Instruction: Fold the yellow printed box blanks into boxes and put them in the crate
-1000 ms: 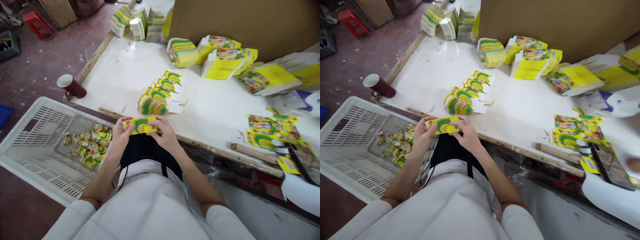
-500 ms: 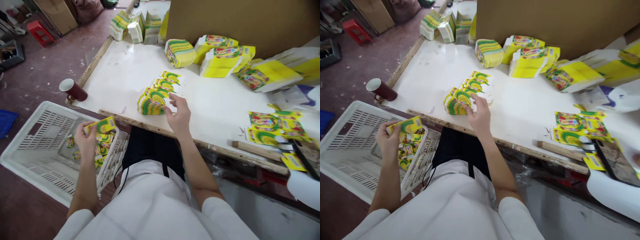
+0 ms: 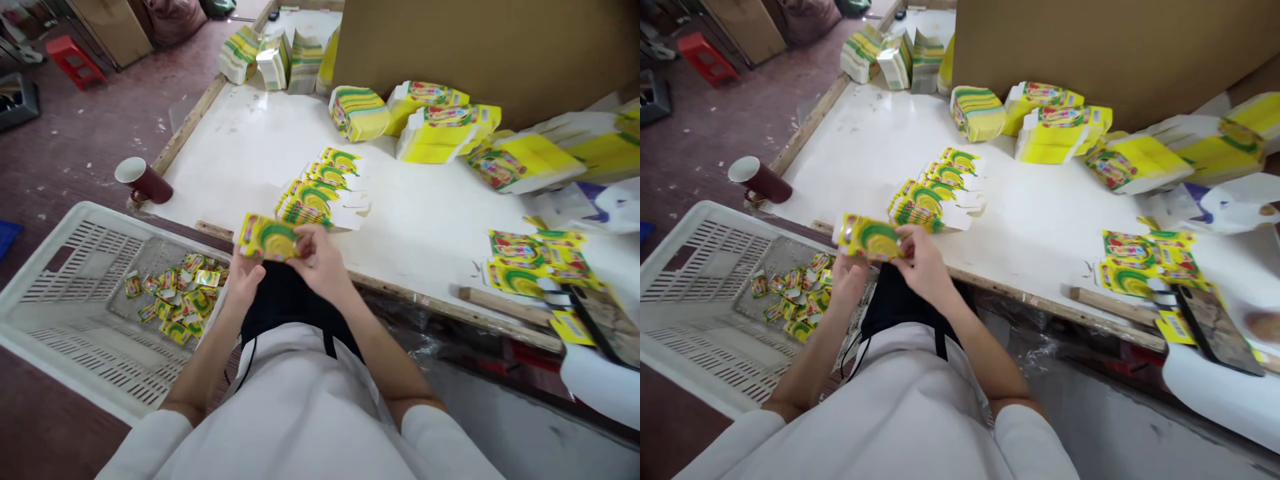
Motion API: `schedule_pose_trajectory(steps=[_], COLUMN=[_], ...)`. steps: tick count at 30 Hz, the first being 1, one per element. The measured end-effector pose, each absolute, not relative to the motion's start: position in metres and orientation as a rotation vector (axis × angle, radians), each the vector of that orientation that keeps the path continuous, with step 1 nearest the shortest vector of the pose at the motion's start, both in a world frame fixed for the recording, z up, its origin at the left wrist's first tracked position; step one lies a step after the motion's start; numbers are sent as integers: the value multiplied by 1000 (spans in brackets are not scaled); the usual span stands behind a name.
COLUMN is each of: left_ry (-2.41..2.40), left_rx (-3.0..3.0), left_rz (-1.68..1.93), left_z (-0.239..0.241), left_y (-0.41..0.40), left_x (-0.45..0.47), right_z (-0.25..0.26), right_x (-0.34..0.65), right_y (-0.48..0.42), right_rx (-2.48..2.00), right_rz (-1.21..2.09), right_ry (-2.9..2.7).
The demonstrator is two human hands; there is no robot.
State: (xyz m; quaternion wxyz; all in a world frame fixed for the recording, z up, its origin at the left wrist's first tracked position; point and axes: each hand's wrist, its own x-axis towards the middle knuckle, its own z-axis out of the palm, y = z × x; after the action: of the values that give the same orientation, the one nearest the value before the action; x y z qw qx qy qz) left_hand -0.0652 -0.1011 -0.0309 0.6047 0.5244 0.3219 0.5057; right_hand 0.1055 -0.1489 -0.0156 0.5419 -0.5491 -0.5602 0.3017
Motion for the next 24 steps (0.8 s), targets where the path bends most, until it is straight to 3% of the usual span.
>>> schedule_pose_trajectory(steps=[4,8,16,20,24], left_ry=[647,689,742,878,663], left_rx=[829,629,921,1150,1473], left_rz=[1266,1360,1317,1228,948], left_z=[-3,12,-22,-30,-9], left_y=[-110,-109,-114,-105,-86], left_x=[-25,-18,-38,-61,-90], right_z=[-18,-16,-25,-24,-18], right_x=[75,68,90,110,133], right_y=[-176,-185,-167,-168,-172], right_rx=[-1046,-1085,-1171,-1263,-1332], right_rz=[981,979,858,647,202], right_ry=[-1250,-1371,-1137,-1266,-1560])
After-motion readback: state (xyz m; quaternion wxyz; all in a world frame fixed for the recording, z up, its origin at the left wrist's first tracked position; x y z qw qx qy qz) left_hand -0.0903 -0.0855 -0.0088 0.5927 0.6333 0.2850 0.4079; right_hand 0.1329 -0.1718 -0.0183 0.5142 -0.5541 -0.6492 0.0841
